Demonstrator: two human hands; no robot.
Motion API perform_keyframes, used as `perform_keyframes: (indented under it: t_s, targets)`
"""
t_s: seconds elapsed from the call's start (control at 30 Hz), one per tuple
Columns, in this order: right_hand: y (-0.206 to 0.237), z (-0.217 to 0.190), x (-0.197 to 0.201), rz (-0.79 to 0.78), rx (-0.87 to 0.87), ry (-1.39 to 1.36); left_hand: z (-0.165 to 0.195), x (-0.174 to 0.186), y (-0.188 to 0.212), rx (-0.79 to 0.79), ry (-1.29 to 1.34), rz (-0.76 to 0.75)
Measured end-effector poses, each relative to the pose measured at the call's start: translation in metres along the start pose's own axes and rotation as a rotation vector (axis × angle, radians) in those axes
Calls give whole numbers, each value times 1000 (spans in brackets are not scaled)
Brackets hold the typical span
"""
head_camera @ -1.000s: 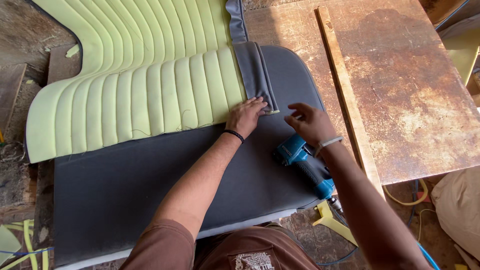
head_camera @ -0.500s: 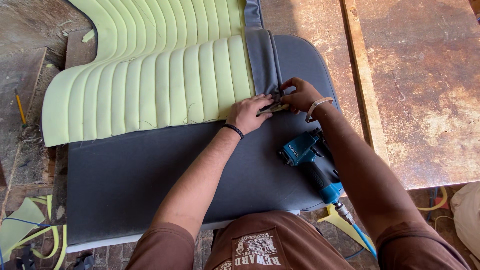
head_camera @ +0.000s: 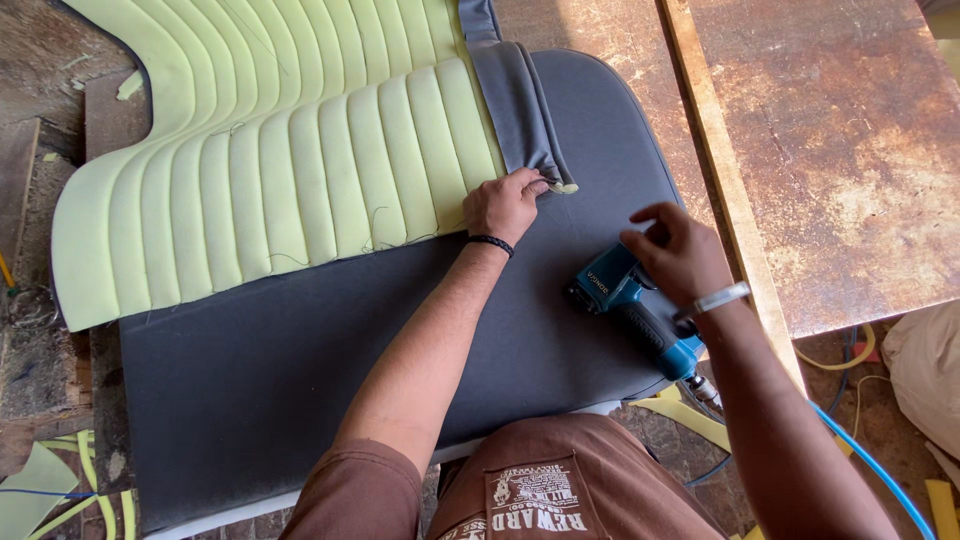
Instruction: The person aligns a quilted fabric cover over a seat cushion, smooths the material, and uses a pneumatic staple gun to secure the fabric to the underside of the seat. The person then flips the seat over and smooths the surface to ensure a tight fit.
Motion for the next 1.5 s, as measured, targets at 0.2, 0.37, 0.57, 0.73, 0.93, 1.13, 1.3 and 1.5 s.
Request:
perform_keyframes:
  t_s: [0.2,0.37,0.57,0.73,0.93,1.13,1.3,1.5]
  targets:
    - [89,-19,-30,-32,263,410,-3,-6,4,-250,117,109]
    - [75,-21,-36,-155,72,401,-8,-14,2,-224,132,96]
    - [43,-36,-8,-121,-256,-165,-6,-19,5,-285,39,85]
    - [-7,-51,-2,-50,-218,-549,-10,-20,10,-375,3,28]
    - [-36,-54,-19,-121,-314,-363,-7,-9,21,-406,-89,4]
    - [-37,-49,-20,-129,-356,-330,-4,-3,23,-362,-180,-33]
    - [-37,-41,-24,-159,-371,-301,-7,-9,23,-420,-188,-29]
    - [-41,-44,-30,-177,-377,-306,-12,-20,23,-430,-172,-38]
Point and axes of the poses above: each hand's wrist, its own y-axis away from the middle knuckle, its own x-axis out of the back of the hand, z = x × y, the point moved 6 cm from there along -y, towards the middle knuckle, and after that the axes turned 12 degrees about x, right-handed, at the moved point
